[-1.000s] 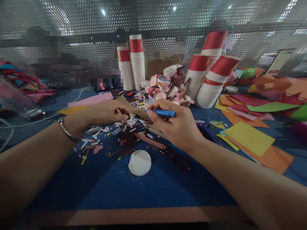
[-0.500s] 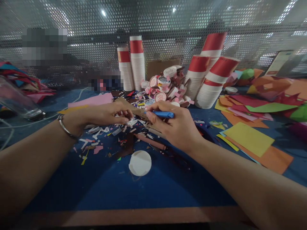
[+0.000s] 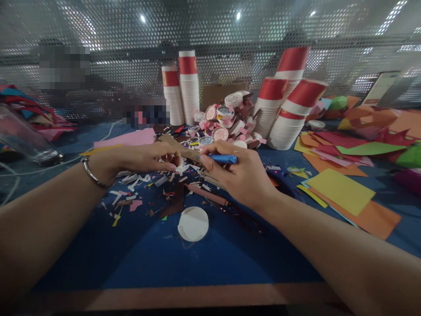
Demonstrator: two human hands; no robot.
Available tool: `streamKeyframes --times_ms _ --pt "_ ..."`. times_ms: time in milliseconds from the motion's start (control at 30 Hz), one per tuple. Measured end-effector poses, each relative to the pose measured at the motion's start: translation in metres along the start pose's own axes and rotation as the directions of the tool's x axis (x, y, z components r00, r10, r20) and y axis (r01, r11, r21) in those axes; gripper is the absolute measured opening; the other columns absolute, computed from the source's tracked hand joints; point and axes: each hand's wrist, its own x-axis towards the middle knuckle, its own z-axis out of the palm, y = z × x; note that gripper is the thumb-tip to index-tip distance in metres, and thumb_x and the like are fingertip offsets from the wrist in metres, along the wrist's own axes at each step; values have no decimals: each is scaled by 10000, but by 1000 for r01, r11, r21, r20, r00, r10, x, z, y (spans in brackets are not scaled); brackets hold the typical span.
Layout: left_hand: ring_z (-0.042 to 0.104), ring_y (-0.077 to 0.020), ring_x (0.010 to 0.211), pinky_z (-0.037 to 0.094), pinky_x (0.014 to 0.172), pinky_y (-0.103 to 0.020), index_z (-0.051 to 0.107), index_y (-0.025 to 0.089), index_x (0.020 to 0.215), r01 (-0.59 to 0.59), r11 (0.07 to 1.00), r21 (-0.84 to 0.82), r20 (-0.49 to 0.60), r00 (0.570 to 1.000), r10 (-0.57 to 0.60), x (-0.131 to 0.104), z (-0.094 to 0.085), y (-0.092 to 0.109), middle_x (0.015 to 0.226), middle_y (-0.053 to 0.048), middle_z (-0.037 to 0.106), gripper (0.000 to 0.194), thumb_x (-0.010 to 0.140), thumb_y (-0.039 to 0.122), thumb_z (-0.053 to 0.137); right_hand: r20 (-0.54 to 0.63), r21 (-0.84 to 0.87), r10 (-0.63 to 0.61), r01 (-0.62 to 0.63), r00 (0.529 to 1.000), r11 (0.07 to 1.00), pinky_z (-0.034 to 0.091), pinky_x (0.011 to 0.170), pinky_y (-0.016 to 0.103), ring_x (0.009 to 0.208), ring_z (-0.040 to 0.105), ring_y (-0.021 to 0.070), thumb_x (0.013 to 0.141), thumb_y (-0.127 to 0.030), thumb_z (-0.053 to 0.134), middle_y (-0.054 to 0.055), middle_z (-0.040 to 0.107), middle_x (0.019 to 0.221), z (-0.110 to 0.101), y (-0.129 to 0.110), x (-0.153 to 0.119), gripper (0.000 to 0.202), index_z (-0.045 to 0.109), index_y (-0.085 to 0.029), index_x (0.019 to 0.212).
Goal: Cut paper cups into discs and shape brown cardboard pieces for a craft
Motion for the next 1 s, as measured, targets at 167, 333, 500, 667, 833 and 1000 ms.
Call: streamKeyframes --times_ms 167,333,500,667,833,1000 --pt "606 -202 844 440 719 -289 626 168 1060 56 998 -13 -21 998 -56 -1 -2 3 1003 -83 680 286 893 399 603 2 -11 -14 14 1000 1000 540 764 327 888 709 201 962 -312 657 32 778 959 0 1 0 118 729 -220 978" --pt "630 -213 846 447 718 -300 646 154 1017 116 993 -2 -82 990 -115 -1 -5 8 993 -91 692 285 848 381 621 -6 2 -4 4 1000 1000 535 749 315 830 693 176 960 -296 661 29 765 942 -1 -1 1 102 728 -220 972" --pt "643 -208 829 448 715 -300 676 144 952 168 986 11 -195 967 -163 -1 -8 11 934 -75 717 219 782 269 617 7 8 22 -22 1000 1000 523 684 313 755 675 167 969 -323 647 25 743 872 -4 -4 2 129 720 -217 966" --pt "674 -199 832 478 727 -297 717 137 1032 186 980 -63 -330 923 -197 -8 -16 21 931 -76 755 278 781 232 642 0 97 63 -63 998 993 528 617 291 682 667 147 968 -364 666 13 725 852 -5 -5 1 150 728 -230 989" --pt "649 -166 744 483 677 -290 731 173 922 91 984 -153 -614 771 -166 -18 -1 59 851 -39 730 120 811 191 693 -30 350 131 -112 991 930 549 517 231 631 660 119 995 -402 635 27 736 883 -3 -6 1 217 717 -217 1074" --pt "639 -205 886 493 773 -340 703 202 880 -89 981 172 -754 629 189 -28 29 99 922 -61 673 140 923 127 593 97 575 251 -260 963 776 535 447 203 625 672 130 931 -455 716 29 718 849 6 -6 3 308 686 -195 1095"
